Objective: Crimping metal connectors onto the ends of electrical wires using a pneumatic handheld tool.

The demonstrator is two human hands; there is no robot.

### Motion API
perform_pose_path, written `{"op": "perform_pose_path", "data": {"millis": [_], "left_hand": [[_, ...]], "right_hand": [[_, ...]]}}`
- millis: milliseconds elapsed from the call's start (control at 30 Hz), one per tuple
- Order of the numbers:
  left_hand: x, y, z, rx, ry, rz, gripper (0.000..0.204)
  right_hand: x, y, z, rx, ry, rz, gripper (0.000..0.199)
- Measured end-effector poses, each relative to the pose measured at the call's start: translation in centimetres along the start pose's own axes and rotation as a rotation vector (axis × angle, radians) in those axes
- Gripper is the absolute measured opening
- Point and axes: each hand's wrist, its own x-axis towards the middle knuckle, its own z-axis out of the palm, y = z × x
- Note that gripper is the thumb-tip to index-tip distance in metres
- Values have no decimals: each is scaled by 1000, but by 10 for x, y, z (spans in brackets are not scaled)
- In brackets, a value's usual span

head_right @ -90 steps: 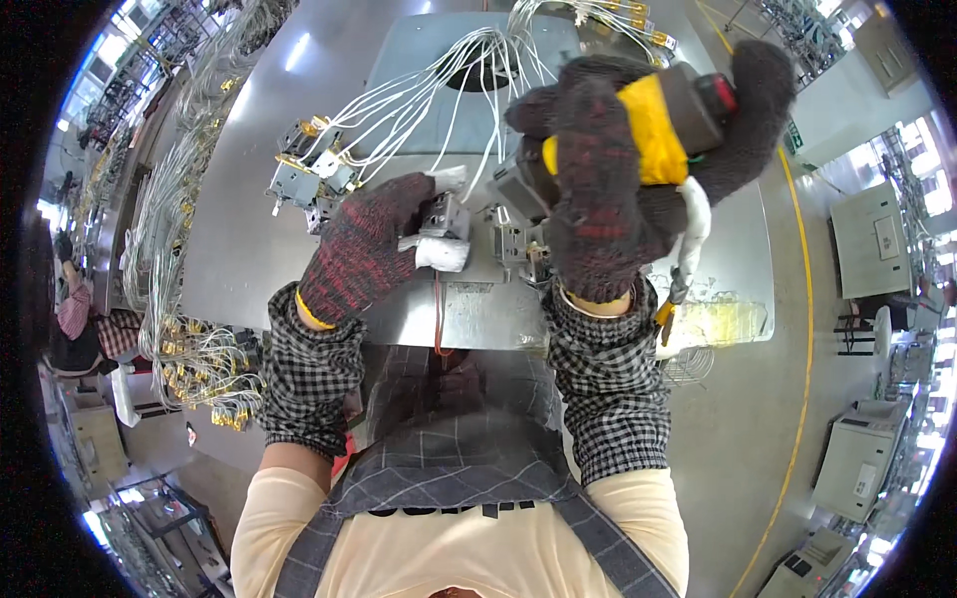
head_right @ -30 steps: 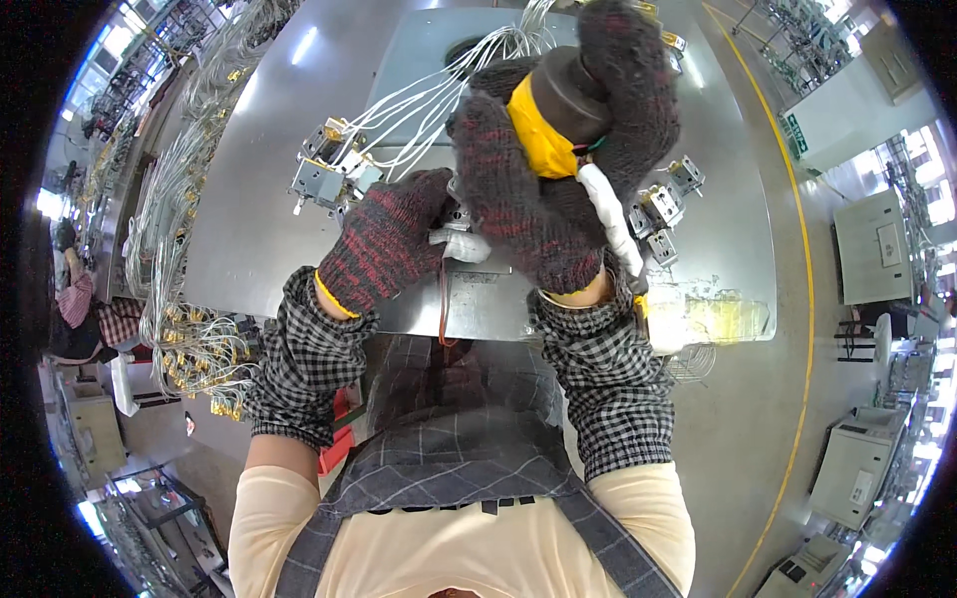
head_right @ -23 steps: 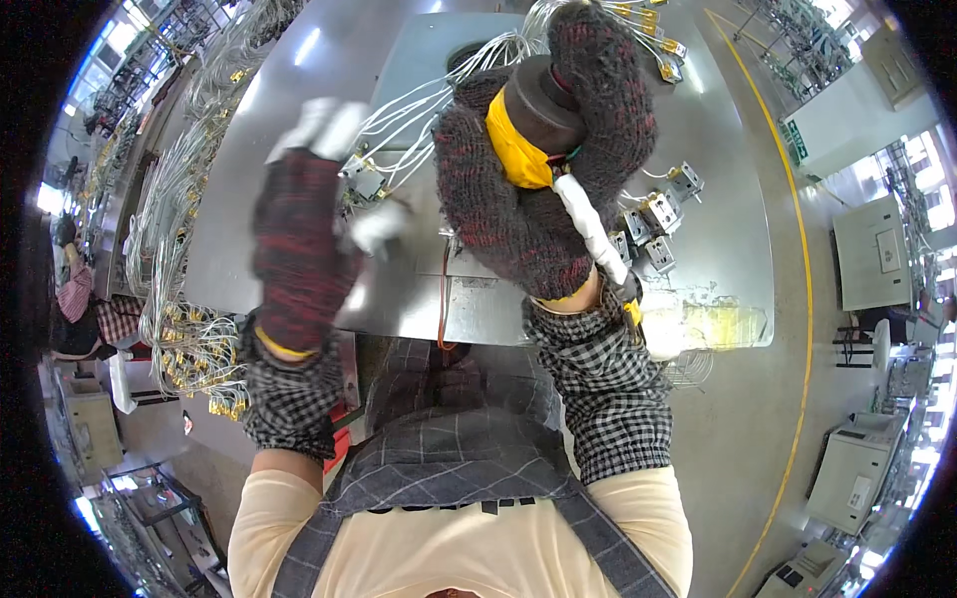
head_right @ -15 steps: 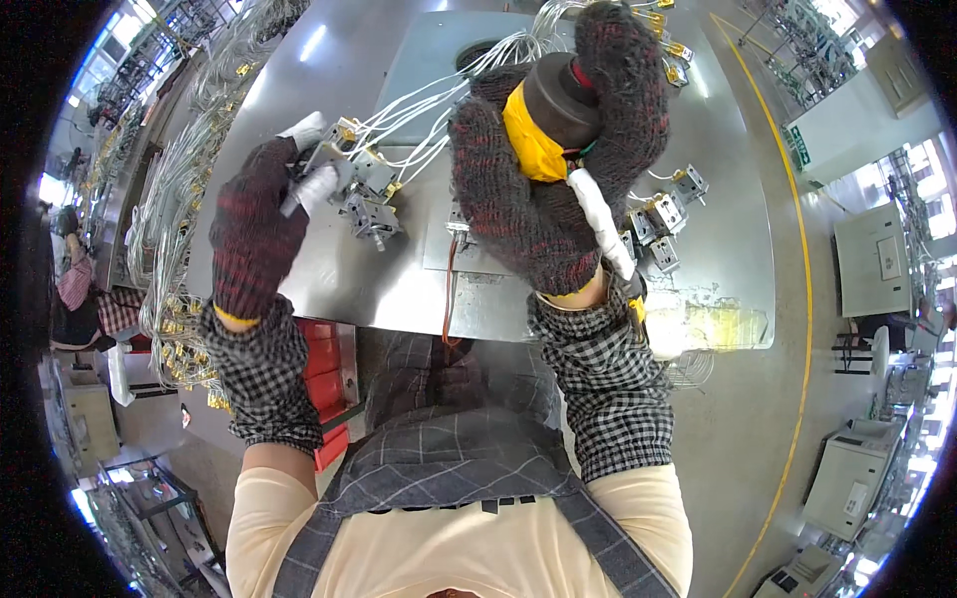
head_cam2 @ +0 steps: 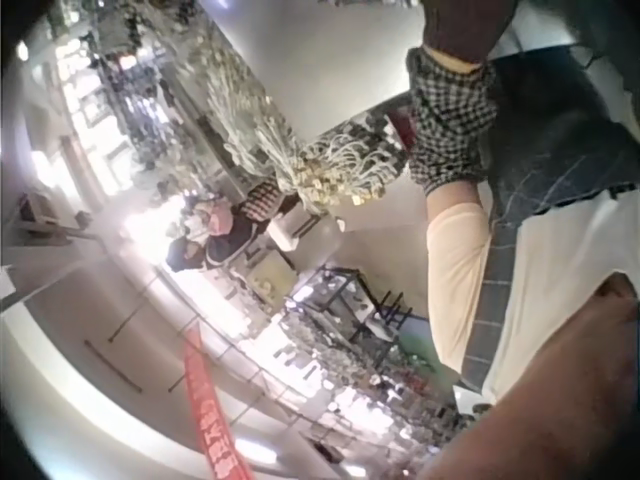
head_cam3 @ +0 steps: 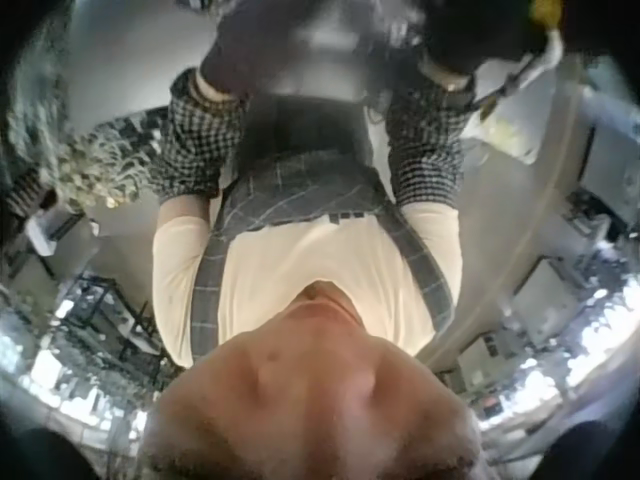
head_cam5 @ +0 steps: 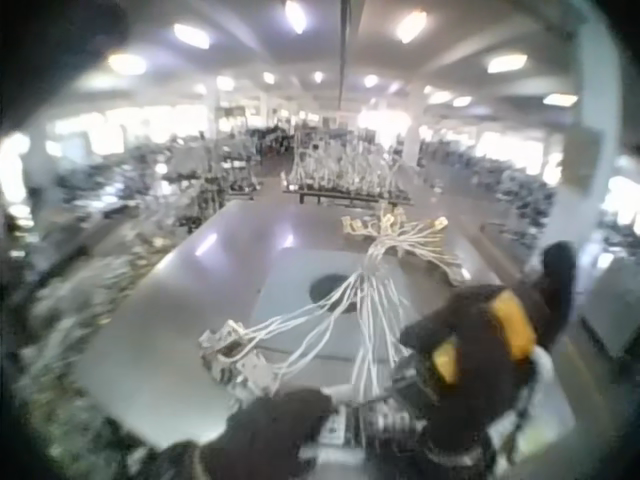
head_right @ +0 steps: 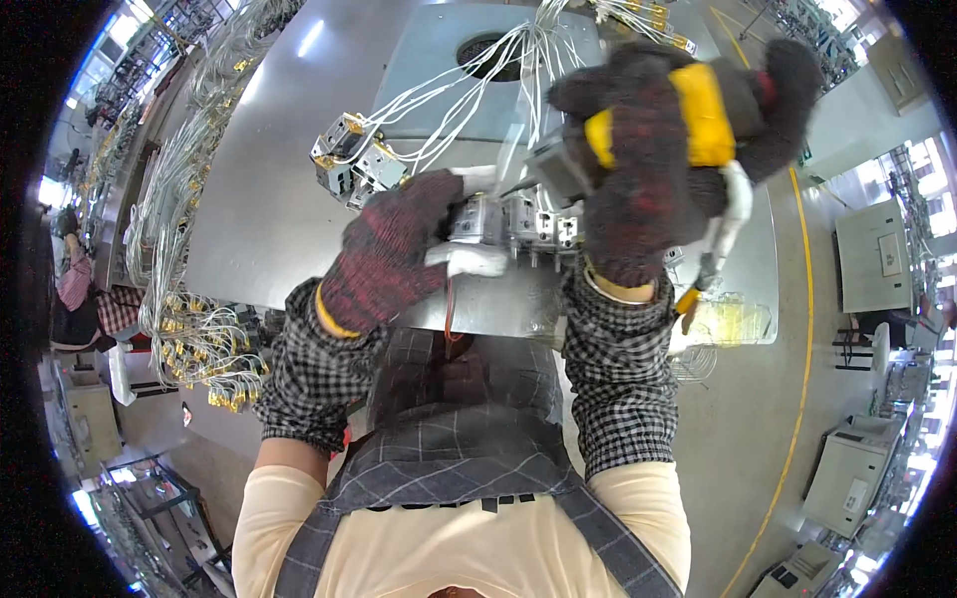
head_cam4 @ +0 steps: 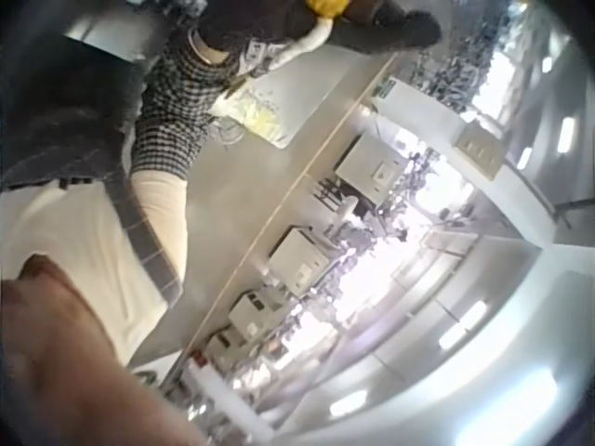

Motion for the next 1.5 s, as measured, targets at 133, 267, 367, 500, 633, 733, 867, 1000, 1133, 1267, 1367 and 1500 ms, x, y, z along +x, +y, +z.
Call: {"op": "perform_pose_path", "data": {"millis": [133,267,367,500,633,733,867,1000,1133,1267,1367,1500], "left_hand": [[-3,-11,2,-103,-179,-257,59],[-2,-28,1,-132,-201,-297,64],[0,-24,8,134,-257,-183,58],[12,-13,6,106,-344,-236,52],[10,-21,7,152,-378,-259,59],[2,-20,8,218,-204,-80,70],[-20,9,-8,591,-41,-244,57],[-29,-24,-25,287,-13,-381,50],[-44,-62,-34,389,21,-368,37],[-59,-76,-43,221,-74,-71,42],[-54,-69,-59,-332,-130,-305,40],[-44,-83,-48,-189,8,-388,54]], "right_hand": [[6,0,-4,5,14,-27,71],[-10,1,5,-29,45,60,72],[-13,3,8,-70,-32,40,72],[-9,11,13,-78,-29,36,72],[-18,4,22,-57,-23,57,73],[-21,2,20,-61,-18,52,73],[-26,-2,24,-60,1,65,73],[-21,11,28,-42,9,79,74],[-17,25,35,-24,15,89,74],[-26,6,27,-8,22,87,74],[-21,13,25,-3,20,94,75],[-26,7,30,39,2,102,75]]}}
